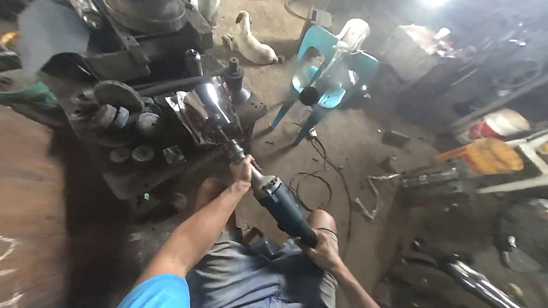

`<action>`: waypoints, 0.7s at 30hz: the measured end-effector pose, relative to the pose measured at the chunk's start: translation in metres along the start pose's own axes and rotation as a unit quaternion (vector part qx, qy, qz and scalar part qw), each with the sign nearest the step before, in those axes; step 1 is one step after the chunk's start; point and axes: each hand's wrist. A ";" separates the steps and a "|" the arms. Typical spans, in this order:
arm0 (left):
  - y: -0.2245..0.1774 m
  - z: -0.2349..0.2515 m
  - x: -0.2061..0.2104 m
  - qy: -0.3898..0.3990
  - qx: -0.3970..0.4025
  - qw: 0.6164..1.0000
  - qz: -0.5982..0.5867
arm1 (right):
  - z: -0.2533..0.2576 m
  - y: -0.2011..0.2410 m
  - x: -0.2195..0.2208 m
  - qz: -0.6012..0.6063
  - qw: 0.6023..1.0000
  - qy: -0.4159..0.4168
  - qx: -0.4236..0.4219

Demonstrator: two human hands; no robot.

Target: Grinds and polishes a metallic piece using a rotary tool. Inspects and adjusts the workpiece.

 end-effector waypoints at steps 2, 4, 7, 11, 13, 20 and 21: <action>0.002 0.002 -0.003 0.001 0.003 1.000 -0.012 | 0.000 -0.001 0.003 -0.005 1.000 -0.009 -0.011; 0.002 0.004 -0.001 0.009 0.007 1.000 -0.018 | 0.000 -0.001 0.002 -0.007 1.000 -0.012 -0.011; 0.001 0.000 0.004 0.032 0.006 0.999 0.001 | 0.000 0.000 -0.001 0.010 1.000 -0.011 0.004; 0.000 0.002 0.021 0.041 0.002 0.999 0.014 | 0.004 -0.005 -0.003 0.044 0.999 -0.006 0.024; 0.001 0.006 0.032 0.040 -0.004 0.999 0.013 | 0.008 -0.009 -0.003 0.060 0.997 0.000 0.038; -0.004 0.018 0.058 0.000 -0.022 1.000 0.019 | 0.013 -0.003 -0.011 0.096 0.993 0.015 0.068; -0.005 0.017 0.057 -0.001 -0.020 1.000 0.020 | 0.013 -0.005 -0.010 0.097 0.993 0.014 0.064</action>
Point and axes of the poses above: each hand's wrist, its own z-axis towards the middle knuckle, its own x-axis out of the palm, y = z × x, and after that the axes turned 4 degrees about -z, right-handed
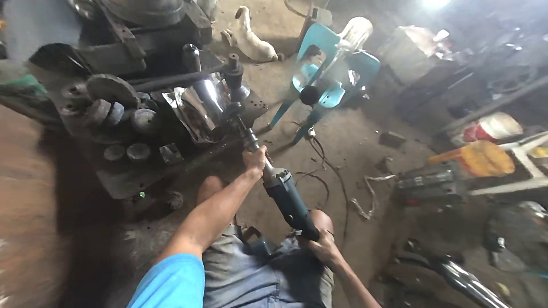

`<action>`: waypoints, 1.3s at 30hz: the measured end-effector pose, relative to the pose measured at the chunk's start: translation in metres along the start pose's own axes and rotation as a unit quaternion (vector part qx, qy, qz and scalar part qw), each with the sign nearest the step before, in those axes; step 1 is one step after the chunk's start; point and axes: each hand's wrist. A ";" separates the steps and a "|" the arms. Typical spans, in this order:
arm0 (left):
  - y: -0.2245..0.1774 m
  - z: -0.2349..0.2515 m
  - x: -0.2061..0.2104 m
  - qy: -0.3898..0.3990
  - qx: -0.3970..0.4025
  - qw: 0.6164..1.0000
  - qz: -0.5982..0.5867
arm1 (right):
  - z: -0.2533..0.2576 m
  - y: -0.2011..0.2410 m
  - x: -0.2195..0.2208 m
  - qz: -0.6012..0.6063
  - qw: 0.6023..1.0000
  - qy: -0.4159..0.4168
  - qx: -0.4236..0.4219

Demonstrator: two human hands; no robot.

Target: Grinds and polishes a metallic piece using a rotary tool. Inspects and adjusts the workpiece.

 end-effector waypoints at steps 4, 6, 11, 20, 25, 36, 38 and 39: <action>0.002 -0.011 -0.017 0.026 0.011 1.000 -0.003 | -0.004 -0.003 0.002 -0.025 1.000 0.002 -0.009; 0.005 -0.018 -0.030 0.037 0.011 0.999 -0.002 | -0.009 -0.002 0.003 -0.054 0.998 -0.008 -0.024; 0.011 -0.019 -0.056 0.020 0.033 0.999 -0.026 | -0.015 0.000 0.010 -0.110 0.993 -0.014 -0.051; 0.010 -0.015 -0.054 0.007 0.041 0.998 -0.052 | -0.011 -0.003 0.010 -0.105 0.992 -0.016 -0.069; 0.008 -0.018 -0.038 0.023 0.022 0.999 -0.024 | -0.008 -0.008 0.005 -0.057 0.997 -0.010 -0.056; 0.012 0.002 -0.002 0.015 -0.001 0.999 0.028 | 0.007 -0.008 -0.004 0.040 0.999 0.024 -0.015; 0.013 0.001 -0.002 0.017 -0.002 0.999 0.032 | 0.006 -0.010 -0.004 0.043 0.999 0.028 -0.009; 0.013 -0.001 -0.004 0.018 0.000 0.999 0.031 | 0.005 -0.010 -0.004 0.041 0.999 0.028 -0.011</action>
Point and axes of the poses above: each hand's wrist, its own z-axis towards the middle knuckle, its own x-axis out of the palm, y = z × x, and after that the axes turned 4 degrees about -z, right-handed
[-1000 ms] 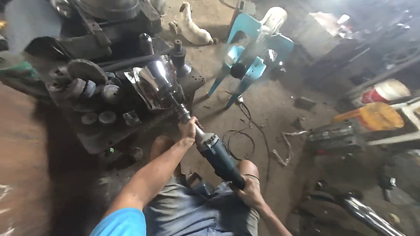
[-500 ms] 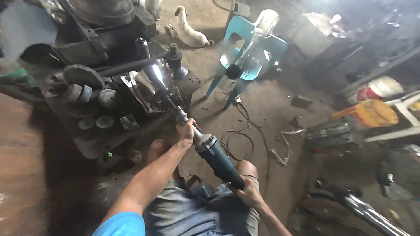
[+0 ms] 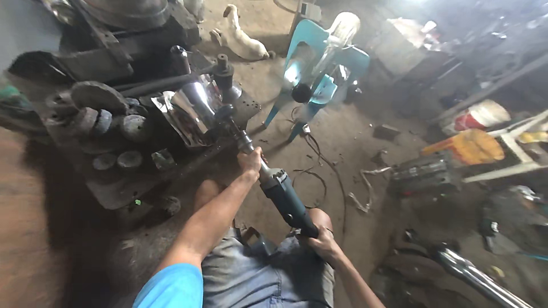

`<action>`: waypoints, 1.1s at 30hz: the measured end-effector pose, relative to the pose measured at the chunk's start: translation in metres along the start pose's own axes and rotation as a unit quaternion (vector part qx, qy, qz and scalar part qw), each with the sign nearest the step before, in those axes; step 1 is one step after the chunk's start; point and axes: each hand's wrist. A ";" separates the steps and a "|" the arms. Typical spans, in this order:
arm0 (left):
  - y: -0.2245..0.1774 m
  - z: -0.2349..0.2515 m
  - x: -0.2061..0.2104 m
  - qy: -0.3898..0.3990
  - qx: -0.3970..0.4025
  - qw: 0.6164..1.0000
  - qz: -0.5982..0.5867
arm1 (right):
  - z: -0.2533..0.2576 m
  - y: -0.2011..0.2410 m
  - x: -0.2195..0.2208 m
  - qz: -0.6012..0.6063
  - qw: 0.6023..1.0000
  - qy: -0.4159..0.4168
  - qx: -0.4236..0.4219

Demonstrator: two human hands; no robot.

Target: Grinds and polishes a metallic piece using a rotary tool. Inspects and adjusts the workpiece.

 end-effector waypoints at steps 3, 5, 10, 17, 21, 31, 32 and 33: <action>-0.003 -0.009 -0.006 -0.005 0.008 1.000 -0.016 | -0.005 0.002 -0.001 -0.025 1.000 -0.001 -0.014; -0.004 -0.015 -0.014 -0.001 0.008 1.000 -0.030 | -0.008 0.003 0.000 -0.049 0.999 -0.007 -0.018; 0.001 -0.019 -0.036 -0.023 0.028 0.998 -0.053 | -0.013 0.001 0.006 -0.101 0.994 -0.016 -0.033; 0.003 -0.019 -0.047 -0.038 0.035 0.996 -0.075 | -0.011 0.002 0.008 -0.150 0.988 -0.015 -0.044; 0.001 -0.017 -0.041 -0.027 0.045 0.996 -0.067 | -0.006 -0.001 0.007 -0.129 0.990 -0.017 -0.048; -0.004 -0.011 -0.010 -0.010 -0.005 0.999 -0.034 | 0.003 -0.007 0.002 -0.049 0.999 -0.009 -0.015; -0.005 -0.010 -0.008 -0.007 -0.008 0.999 -0.031 | 0.004 -0.007 0.001 -0.040 0.999 -0.009 -0.012; -0.006 -0.008 -0.005 -0.004 -0.009 1.000 -0.026 | 0.004 -0.005 0.001 -0.034 0.999 -0.008 -0.006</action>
Point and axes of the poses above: each hand's wrist, its own z-axis towards the middle knuckle, its own x-axis out of the palm, y = z × x, and after that the axes turned 4 degrees about -z, right-handed
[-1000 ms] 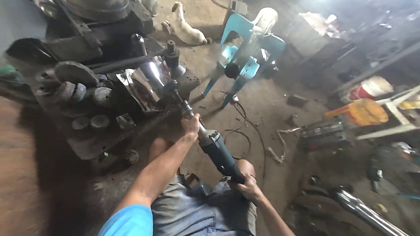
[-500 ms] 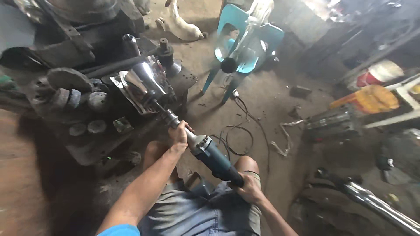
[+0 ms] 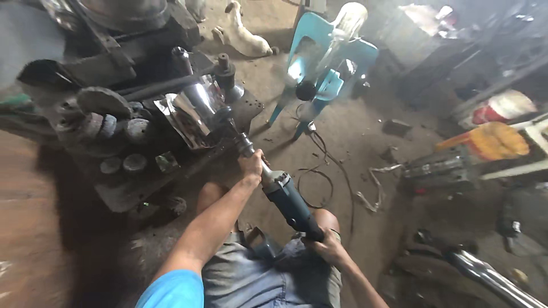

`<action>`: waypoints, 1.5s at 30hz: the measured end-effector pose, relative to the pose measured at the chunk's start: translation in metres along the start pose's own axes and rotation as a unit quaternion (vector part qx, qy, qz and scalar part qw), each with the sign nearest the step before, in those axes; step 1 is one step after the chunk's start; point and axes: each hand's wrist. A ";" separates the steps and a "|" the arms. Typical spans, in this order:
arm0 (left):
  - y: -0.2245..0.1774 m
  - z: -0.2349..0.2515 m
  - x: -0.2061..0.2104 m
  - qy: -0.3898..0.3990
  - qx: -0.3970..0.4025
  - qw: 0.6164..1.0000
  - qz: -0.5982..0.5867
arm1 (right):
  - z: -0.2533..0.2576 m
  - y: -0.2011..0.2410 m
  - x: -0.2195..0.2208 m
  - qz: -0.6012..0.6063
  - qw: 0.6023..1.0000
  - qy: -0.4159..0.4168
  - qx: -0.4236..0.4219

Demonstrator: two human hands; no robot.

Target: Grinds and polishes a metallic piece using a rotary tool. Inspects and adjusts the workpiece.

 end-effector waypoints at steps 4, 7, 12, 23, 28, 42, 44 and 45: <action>0.002 0.007 0.006 0.003 -0.008 1.000 0.026 | -0.003 0.007 -0.003 -0.007 1.000 -0.004 0.015; 0.001 0.006 0.005 0.006 -0.007 1.000 0.024 | -0.004 0.012 -0.005 -0.021 1.000 -0.011 0.008; 0.000 -0.007 -0.011 -0.007 0.014 1.000 -0.010 | -0.009 0.004 0.000 -0.042 0.999 -0.012 -0.027; 0.006 -0.008 -0.039 -0.018 0.051 0.997 -0.055 | -0.013 0.005 0.008 -0.098 0.994 -0.013 -0.043; 0.002 -0.008 -0.027 -0.013 0.044 0.998 -0.038 | -0.006 0.003 0.004 -0.077 0.996 -0.006 -0.033; 0.003 0.010 0.005 0.007 -0.007 0.999 0.038 | 0.004 0.007 -0.001 0.013 1.000 0.005 0.018; 0.003 0.014 0.008 0.008 -0.014 0.999 0.034 | 0.005 0.007 -0.002 0.013 1.000 -0.001 0.016; 0.003 0.014 0.007 0.013 -0.016 0.999 0.032 | 0.004 0.007 -0.002 0.009 1.000 -0.008 0.009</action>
Point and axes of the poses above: each hand's wrist, its own z-axis towards the middle knuckle, its own x-axis out of the palm, y = z × x, and after that the axes turned 4 degrees about -z, right-handed
